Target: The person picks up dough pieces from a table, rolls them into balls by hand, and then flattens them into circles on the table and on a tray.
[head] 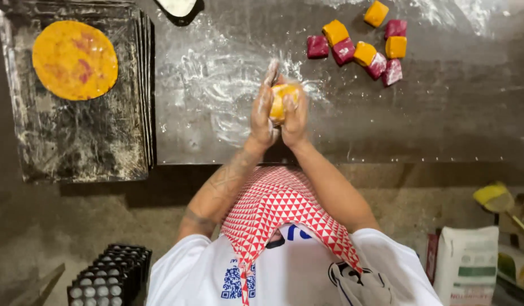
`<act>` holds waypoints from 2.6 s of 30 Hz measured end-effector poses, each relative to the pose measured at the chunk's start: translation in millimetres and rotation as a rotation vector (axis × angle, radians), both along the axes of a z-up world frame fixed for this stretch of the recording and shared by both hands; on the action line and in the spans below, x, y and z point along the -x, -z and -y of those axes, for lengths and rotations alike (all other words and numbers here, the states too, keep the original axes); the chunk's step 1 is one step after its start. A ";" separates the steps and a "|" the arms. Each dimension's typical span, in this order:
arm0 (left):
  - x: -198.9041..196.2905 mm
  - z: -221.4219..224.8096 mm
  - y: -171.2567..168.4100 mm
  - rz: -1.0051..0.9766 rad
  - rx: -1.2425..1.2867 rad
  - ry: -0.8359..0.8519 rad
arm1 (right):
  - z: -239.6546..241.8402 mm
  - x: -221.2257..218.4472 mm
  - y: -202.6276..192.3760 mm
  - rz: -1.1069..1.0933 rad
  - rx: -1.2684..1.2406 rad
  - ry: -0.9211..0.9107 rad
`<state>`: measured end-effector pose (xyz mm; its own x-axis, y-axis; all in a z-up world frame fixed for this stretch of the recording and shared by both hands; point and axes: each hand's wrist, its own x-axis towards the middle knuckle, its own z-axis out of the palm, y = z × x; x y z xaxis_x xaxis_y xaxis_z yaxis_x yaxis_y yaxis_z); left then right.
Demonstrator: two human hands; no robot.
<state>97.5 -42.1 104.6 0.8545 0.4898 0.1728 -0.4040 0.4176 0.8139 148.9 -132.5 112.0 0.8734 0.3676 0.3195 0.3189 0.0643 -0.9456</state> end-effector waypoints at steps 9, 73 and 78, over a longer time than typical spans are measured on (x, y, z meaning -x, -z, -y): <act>16.3 16.4 -28.1 0.079 0.084 -0.084 | -21.7 -10.0 -36.1 0.397 0.047 -0.119; 42.4 -35.1 42.6 -0.142 0.224 -0.044 | -45.3 39.2 17.9 0.285 0.105 -0.113; 7.0 -17.5 -1.9 -0.015 -0.167 -0.063 | -23.2 25.4 -29.1 0.346 0.057 0.056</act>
<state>90.5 -24.5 106.4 0.8263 0.5079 0.2434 -0.4120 0.2504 0.8761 123.6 -109.3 141.1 0.7365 0.3481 0.5800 0.6222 -0.0125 -0.7827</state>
